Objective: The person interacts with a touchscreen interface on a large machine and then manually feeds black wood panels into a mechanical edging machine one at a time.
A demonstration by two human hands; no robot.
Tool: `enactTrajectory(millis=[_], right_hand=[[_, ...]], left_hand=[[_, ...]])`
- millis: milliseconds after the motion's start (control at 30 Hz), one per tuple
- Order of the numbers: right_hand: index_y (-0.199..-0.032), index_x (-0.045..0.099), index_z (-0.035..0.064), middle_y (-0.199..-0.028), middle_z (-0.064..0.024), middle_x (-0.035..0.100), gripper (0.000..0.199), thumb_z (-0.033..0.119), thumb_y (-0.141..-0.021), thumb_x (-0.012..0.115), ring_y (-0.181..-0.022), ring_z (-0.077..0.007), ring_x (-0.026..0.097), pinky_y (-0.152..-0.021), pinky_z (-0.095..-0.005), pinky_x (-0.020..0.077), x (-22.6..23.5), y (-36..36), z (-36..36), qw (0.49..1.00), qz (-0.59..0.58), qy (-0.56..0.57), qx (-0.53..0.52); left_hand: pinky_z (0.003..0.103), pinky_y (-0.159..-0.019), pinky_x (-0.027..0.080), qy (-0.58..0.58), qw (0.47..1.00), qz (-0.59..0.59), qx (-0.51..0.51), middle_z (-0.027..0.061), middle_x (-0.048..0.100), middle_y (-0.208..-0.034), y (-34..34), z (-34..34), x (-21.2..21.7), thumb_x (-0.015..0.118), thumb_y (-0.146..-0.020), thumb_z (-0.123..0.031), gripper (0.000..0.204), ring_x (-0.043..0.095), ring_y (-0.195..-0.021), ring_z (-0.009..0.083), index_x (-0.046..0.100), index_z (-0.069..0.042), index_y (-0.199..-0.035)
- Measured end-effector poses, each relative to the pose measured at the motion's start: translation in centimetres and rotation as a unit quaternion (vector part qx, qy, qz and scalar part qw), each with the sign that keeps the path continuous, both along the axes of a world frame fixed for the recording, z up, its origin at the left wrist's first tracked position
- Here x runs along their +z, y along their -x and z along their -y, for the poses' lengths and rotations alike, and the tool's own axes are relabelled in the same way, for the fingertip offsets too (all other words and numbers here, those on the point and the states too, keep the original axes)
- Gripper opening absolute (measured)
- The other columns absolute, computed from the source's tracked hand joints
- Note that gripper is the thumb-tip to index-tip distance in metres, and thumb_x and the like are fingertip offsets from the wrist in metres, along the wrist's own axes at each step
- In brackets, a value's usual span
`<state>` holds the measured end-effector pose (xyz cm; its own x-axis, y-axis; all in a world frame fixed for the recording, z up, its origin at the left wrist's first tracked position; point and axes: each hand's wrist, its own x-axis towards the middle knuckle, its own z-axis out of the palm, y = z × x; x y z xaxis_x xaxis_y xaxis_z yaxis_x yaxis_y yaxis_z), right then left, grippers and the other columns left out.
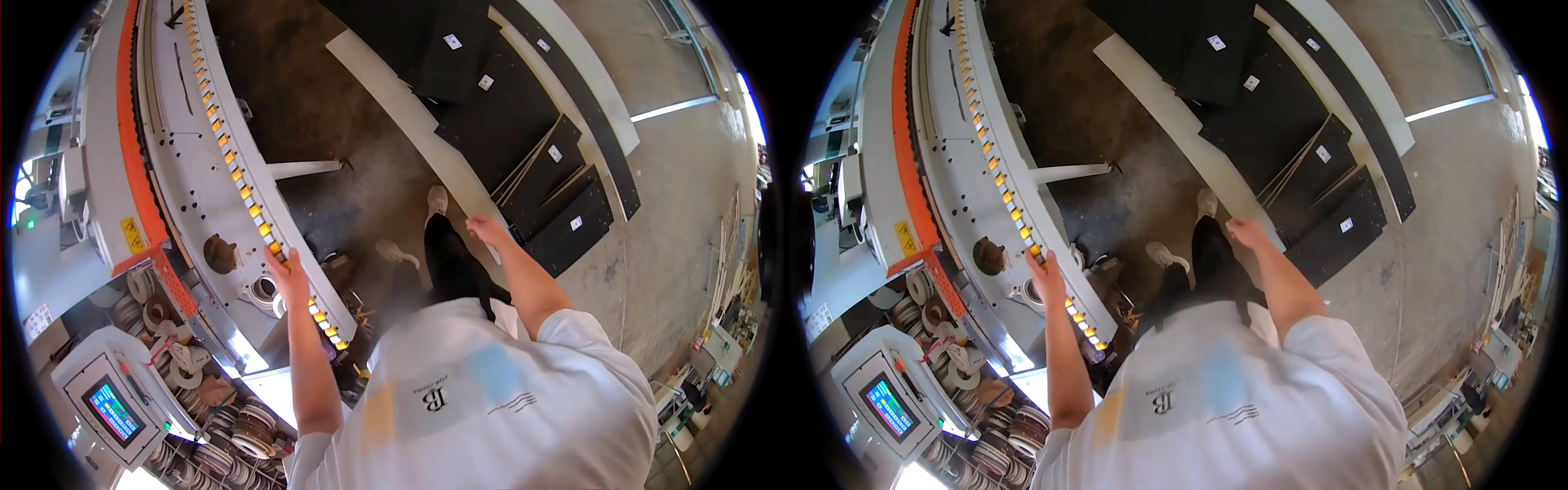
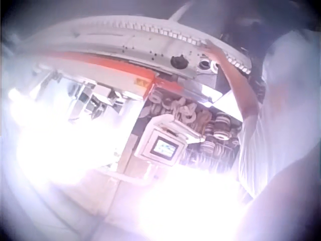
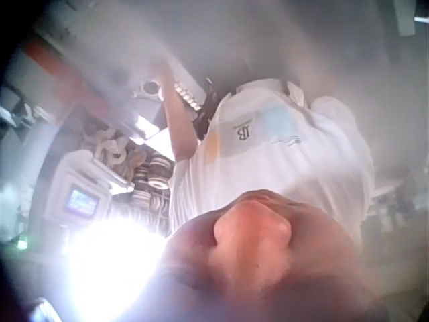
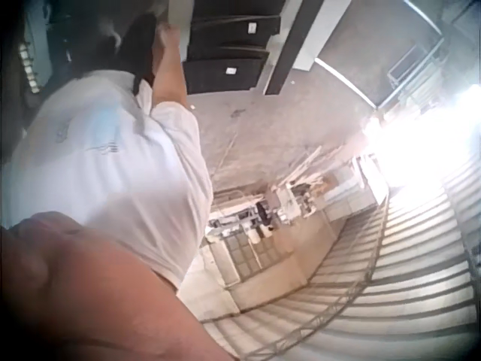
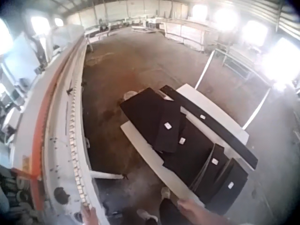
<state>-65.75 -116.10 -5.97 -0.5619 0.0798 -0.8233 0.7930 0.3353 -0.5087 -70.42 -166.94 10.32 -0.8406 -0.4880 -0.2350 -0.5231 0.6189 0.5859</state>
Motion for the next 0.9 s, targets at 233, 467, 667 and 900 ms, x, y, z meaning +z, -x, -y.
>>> enactTrajectory(millis=[233,467,667,900], right_hand=[[-0.075,0.067,0.0091,-0.071,-0.0086,0.067,0.041,0.047,-0.090,0.062,-0.068,-0.0267,0.066,-0.066,-0.0433,0.0493,-15.1,14.2,-4.7,0.971,-0.121,-0.202,0.028],[-0.080,0.065,0.0033,-0.076,-0.0088,0.071,0.051,0.052,-0.083,0.080,-0.064,-0.0207,0.068,-0.059,-0.0325,0.0562,-22.1,22.3,-5.7,0.965,0.021,-0.214,-0.151],[-0.083,0.066,0.0054,-0.070,-0.0067,0.069,0.046,0.046,-0.078,0.088,-0.067,-0.0214,0.069,-0.062,-0.0383,0.0556,-23.1,16.2,-4.1,0.958,0.014,-0.275,-0.079],[-0.105,0.067,0.0086,-0.104,-0.0078,0.074,0.047,0.043,-0.079,0.088,-0.093,-0.0224,0.070,-0.078,-0.0446,0.0571,-19.4,12.1,0.5,0.934,0.167,-0.025,-0.313]], left_hand=[[0.049,-0.103,0.044,0.159,0.975,0.126,0.094,0.0271,0.055,-0.140,4.1,-3.9,2.0,0.064,-0.099,-0.036,0.070,0.056,-0.124,0.0436,0.034,-0.003,-0.152],[0.048,-0.102,0.045,0.199,0.973,0.086,0.075,0.0258,0.056,-0.136,4.2,-3.5,1.2,0.065,-0.098,-0.035,0.068,0.057,-0.123,0.0428,0.036,-0.002,-0.149],[0.047,-0.105,0.044,0.193,0.972,0.099,0.092,0.0256,0.056,-0.137,4.7,-4.2,1.6,0.065,-0.098,-0.034,0.068,0.056,-0.125,0.0410,0.035,-0.002,-0.150],[0.050,-0.105,0.044,0.200,0.969,0.099,0.107,0.0281,0.055,-0.138,4.8,-4.3,1.9,0.064,-0.098,-0.036,0.070,0.055,-0.126,0.0455,0.034,0.000,-0.150]])
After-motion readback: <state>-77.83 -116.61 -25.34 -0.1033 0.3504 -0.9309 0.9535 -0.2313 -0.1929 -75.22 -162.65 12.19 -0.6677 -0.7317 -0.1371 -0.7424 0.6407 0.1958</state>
